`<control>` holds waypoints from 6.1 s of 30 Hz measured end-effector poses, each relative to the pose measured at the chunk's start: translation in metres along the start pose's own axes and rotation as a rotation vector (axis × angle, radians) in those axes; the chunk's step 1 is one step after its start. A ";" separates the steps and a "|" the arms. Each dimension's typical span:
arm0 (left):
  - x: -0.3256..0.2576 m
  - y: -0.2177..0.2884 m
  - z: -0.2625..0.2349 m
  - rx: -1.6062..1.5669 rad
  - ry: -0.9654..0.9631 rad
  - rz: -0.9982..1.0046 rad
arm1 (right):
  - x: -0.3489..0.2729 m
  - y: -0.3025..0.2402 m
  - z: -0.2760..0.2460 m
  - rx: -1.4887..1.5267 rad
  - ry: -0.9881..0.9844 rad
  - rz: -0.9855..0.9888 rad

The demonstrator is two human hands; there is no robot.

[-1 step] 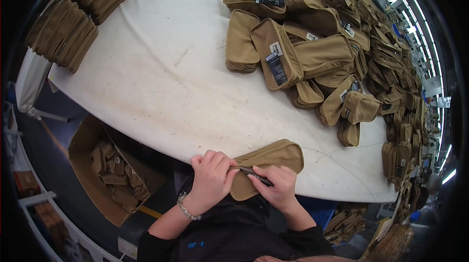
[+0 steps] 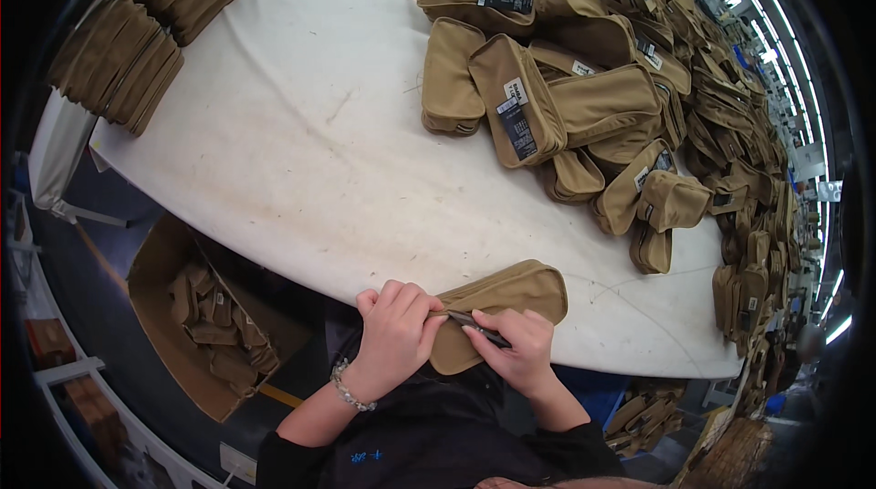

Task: Trimming excess threads and cleaning leather pouches with a pair of snips.

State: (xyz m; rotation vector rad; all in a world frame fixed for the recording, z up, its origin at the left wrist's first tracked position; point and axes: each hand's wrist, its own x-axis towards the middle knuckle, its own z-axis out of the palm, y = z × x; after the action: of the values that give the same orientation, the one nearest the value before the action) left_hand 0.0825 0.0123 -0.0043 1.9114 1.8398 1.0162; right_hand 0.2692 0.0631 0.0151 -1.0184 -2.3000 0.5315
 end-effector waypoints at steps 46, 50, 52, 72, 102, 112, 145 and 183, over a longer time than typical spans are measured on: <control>-0.001 0.004 0.000 0.075 0.035 0.040 | -0.010 0.001 0.010 0.053 0.027 0.081; -0.001 0.003 0.000 0.073 0.031 0.035 | -0.010 0.004 0.010 0.064 0.026 0.043; -0.001 0.003 -0.001 0.074 0.029 0.034 | -0.010 0.005 0.009 0.079 0.024 0.032; -0.002 0.001 0.000 0.018 0.043 0.018 | -0.006 0.009 0.006 0.117 0.017 0.037; -0.001 -0.003 0.002 -0.015 0.040 0.013 | 0.002 0.012 0.007 0.072 -0.051 0.018; -0.001 -0.003 0.002 -0.026 0.046 0.012 | 0.005 0.018 0.004 0.221 -0.114 0.044; 0.001 0.000 -0.005 0.208 0.113 0.199 | 0.004 0.017 -0.001 0.192 0.005 0.091; 0.016 -0.017 0.001 -0.465 -0.247 -0.220 | 0.013 0.016 0.009 0.173 -0.046 0.029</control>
State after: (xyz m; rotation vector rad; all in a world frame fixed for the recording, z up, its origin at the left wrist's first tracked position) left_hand 0.0688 0.0299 -0.0117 1.4527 1.4773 0.9784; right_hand 0.2649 0.0818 0.0033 -0.9655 -2.2371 0.7593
